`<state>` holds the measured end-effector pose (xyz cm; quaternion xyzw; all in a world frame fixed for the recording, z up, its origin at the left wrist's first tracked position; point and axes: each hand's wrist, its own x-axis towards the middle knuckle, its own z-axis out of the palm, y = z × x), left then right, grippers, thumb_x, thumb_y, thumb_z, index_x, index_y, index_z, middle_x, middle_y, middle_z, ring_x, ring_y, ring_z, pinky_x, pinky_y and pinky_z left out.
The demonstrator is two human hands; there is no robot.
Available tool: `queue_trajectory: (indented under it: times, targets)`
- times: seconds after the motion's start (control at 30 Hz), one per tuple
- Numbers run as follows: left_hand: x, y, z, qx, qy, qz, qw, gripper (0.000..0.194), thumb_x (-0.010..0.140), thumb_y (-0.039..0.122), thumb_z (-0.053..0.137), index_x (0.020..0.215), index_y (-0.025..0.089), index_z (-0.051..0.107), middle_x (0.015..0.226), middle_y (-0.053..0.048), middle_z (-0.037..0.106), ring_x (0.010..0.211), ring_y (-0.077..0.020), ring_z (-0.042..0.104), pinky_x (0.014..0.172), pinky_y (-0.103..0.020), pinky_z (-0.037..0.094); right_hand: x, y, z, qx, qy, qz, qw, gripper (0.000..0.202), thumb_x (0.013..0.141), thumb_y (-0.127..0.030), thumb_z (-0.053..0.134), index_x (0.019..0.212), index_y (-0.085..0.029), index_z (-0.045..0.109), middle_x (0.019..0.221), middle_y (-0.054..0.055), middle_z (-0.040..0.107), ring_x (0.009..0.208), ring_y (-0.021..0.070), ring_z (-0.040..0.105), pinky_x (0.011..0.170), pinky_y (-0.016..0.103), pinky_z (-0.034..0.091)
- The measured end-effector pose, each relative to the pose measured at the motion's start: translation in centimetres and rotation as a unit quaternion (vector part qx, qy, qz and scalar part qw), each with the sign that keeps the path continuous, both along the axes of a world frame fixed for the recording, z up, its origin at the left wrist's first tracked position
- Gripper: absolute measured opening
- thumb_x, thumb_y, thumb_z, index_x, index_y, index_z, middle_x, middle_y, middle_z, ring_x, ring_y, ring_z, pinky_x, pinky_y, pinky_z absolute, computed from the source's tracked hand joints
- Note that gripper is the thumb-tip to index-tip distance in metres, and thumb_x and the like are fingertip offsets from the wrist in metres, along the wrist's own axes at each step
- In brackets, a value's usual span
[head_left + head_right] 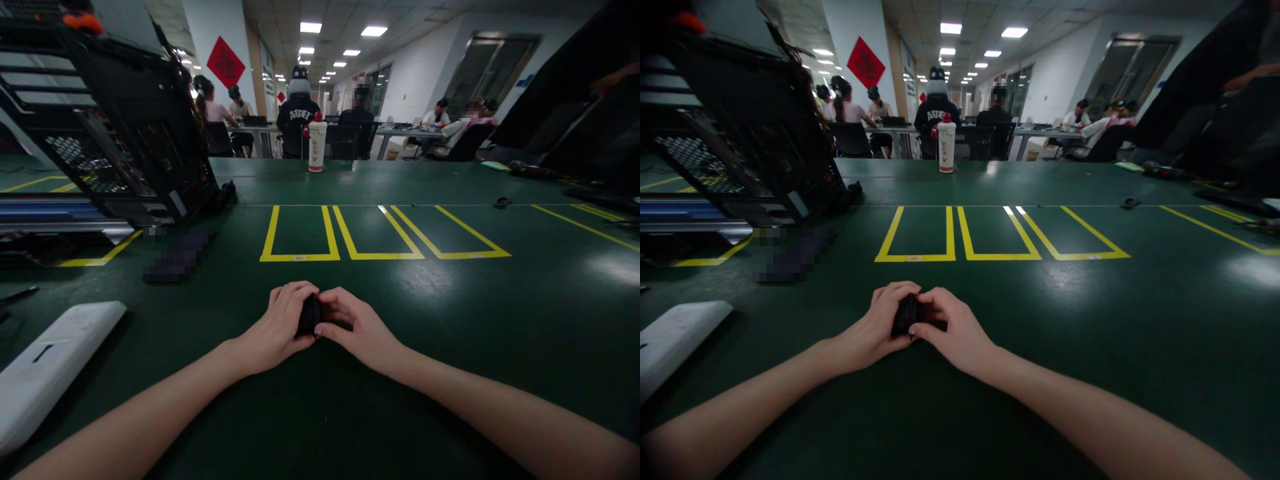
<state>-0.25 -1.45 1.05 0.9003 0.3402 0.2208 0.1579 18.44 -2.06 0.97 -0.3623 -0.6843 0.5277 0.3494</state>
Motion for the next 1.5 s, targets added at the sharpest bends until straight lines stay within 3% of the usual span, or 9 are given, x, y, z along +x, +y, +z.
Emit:
queue_trajectory:
  times: [0.17, 0.4, 0.53, 0.7, 0.8, 0.97, 1.27, 1.37, 1.5]
  targets:
    - [0.0, 0.0, 0.2, -0.01, -0.003, 0.006, 1.0, 0.057, 0.077, 0.018, 0.06, 0.122, 0.02, 0.026, 0.121, -0.011, 0.039, 0.115, -0.0264, 0.038, 0.094, -0.044, 0.033, 0.0, 0.2, 0.2, -0.028, 0.022, -0.002, 0.999, 0.014, 0.082, -0.022, 0.052, 0.095, -0.021, 0.051, 0.097, 0.001, 0.054, 0.092, 0.0151, 0.057, 0.079, 0.034, 0.052]
    - [0.0, 0.0, 0.2, -0.005, -0.01, 0.0, 1.0, 0.057, 0.077, 0.019, 0.059, 0.123, 0.022, 0.025, 0.121, -0.011, 0.04, 0.115, -0.0285, 0.039, 0.092, -0.048, 0.035, 0.2, 0.5, 0.1, -0.084, 0.01, 0.004, 0.996, 0.025, 0.08, -0.025, 0.055, 0.104, -0.021, 0.047, 0.104, 0.003, 0.054, 0.096, 0.0169, 0.056, 0.084, 0.037, 0.05]
    - [0.1, 0.1, 0.0, -0.006, -0.004, 0.007, 1.0, 0.06, 0.075, 0.015, 0.059, 0.123, 0.022, 0.024, 0.121, -0.012, 0.039, 0.115, -0.0285, 0.038, 0.092, -0.048, 0.035, 0.1, 0.2, 0.0, -0.052, 0.024, 0.03, 0.998, 0.023, 0.079, -0.02, 0.056, 0.101, -0.021, 0.047, 0.1, 0.002, 0.053, 0.094, 0.0159, 0.056, 0.083, 0.036, 0.05]
    - [0.0, 0.1, 0.1, 0.005, -0.004, -0.004, 1.0, 0.057, 0.077, 0.016, 0.058, 0.123, 0.02, 0.024, 0.121, -0.012, 0.039, 0.118, -0.0267, 0.035, 0.095, -0.046, 0.032, -0.1, 0.0, -0.1, 0.009, 0.008, 0.001, 1.0, 0.019, 0.079, -0.021, 0.056, 0.097, -0.023, 0.05, 0.099, 0.001, 0.05, 0.096, 0.0149, 0.053, 0.086, 0.034, 0.048]
    - [0.1, 0.0, 0.2, -0.002, -0.008, 0.0, 1.0, 0.054, 0.078, 0.018, 0.059, 0.121, 0.02, 0.026, 0.12, -0.011, 0.04, 0.115, -0.026, 0.038, 0.093, -0.044, 0.034, -0.2, 0.3, -0.3, -0.03, 0.028, -0.011, 0.999, 0.016, 0.08, -0.025, 0.055, 0.095, -0.023, 0.048, 0.096, 0.001, 0.052, 0.09, 0.0152, 0.056, 0.076, 0.033, 0.052]
    - [0.0, 0.1, 0.2, -0.006, -0.008, -0.003, 1.0, 0.057, 0.077, 0.019, 0.059, 0.123, 0.021, 0.024, 0.121, -0.011, 0.041, 0.115, -0.027, 0.038, 0.093, -0.046, 0.034, -0.2, 0.5, -0.2, -0.075, 0.02, -0.008, 0.997, 0.026, 0.079, -0.027, 0.056, 0.103, -0.021, 0.047, 0.104, 0.003, 0.054, 0.097, 0.0171, 0.055, 0.082, 0.036, 0.05]
    - [0.0, 0.0, 0.3, -0.008, -0.011, -0.002, 1.0, 0.059, 0.077, 0.015, 0.058, 0.124, 0.022, 0.023, 0.123, -0.012, 0.04, 0.117, -0.0279, 0.037, 0.094, -0.048, 0.032, -0.3, -0.7, -0.2, 0.037, -0.037, -0.026, 0.998, 0.021, 0.082, -0.022, 0.052, 0.102, -0.024, 0.048, 0.104, 0.003, 0.052, 0.098, 0.0177, 0.054, 0.087, 0.04, 0.048]
    - [0.0, 0.0, 0.5, -0.002, -0.015, 0.001, 1.0, 0.058, 0.077, 0.018, 0.059, 0.123, 0.021, 0.024, 0.122, -0.012, 0.042, 0.116, -0.028, 0.039, 0.092, -0.048, 0.034, -0.4, -0.4, -0.2, 0.004, -0.015, -0.032, 0.999, 0.014, 0.085, -0.025, 0.047, 0.099, -0.023, 0.047, 0.101, 0.003, 0.052, 0.094, 0.0171, 0.055, 0.078, 0.036, 0.052]
    - [0.1, 0.1, 0.3, -0.007, -0.009, -0.001, 1.0, 0.059, 0.077, 0.018, 0.06, 0.124, 0.021, 0.024, 0.122, -0.012, 0.042, 0.115, -0.0273, 0.04, 0.093, -0.047, 0.034, -0.4, 0.0, 0.0, -0.045, 0.0, -0.024, 0.999, 0.021, 0.084, -0.028, 0.049, 0.104, -0.022, 0.045, 0.104, 0.004, 0.052, 0.097, 0.0174, 0.054, 0.077, 0.034, 0.052]
